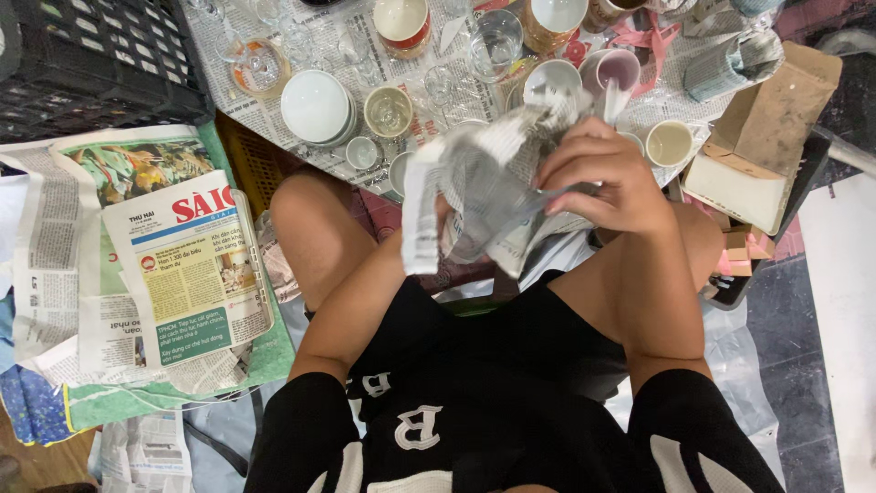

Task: The person sits cross-legged and wraps small ceramic items, such as cups and bowls, with newspaper. They fold the paper around each item and place the wrapped pieces into a black plastic crate. The table is covered with newspaper and various unwrapped ceramics.

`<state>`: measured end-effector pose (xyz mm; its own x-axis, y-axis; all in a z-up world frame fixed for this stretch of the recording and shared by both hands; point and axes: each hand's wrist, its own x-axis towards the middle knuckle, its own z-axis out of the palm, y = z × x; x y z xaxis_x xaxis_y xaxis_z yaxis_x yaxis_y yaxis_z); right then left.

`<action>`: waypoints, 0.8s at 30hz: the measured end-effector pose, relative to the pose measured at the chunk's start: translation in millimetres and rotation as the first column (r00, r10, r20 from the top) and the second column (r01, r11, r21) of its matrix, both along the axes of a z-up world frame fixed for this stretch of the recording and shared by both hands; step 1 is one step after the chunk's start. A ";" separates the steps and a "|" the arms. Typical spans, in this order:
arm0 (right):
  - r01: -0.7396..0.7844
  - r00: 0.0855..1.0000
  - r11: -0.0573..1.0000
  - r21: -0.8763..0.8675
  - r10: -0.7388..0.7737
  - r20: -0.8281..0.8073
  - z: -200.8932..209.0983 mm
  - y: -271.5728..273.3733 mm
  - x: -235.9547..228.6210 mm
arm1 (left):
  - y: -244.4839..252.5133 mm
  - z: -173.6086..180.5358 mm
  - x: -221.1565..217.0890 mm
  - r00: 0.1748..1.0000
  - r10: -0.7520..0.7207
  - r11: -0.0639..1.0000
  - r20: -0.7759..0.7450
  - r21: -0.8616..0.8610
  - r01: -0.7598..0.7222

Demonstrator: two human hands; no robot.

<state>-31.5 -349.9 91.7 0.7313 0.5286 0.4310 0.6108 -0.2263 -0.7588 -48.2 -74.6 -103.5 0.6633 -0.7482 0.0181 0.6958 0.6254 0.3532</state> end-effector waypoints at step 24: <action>0.498 0.822 0.864 0.075 -0.498 0.277 6.8 31.8 47.6 | 128.0 102.4 67.8 0.655 0.624 0.573 0.425 0.321 -0.754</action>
<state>16.0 -318.2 98.4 0.7452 0.1257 0.6549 0.5990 -0.5577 -0.5746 19.6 53.4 -1.1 0.9981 -0.0238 0.0575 -0.0314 0.6050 0.7956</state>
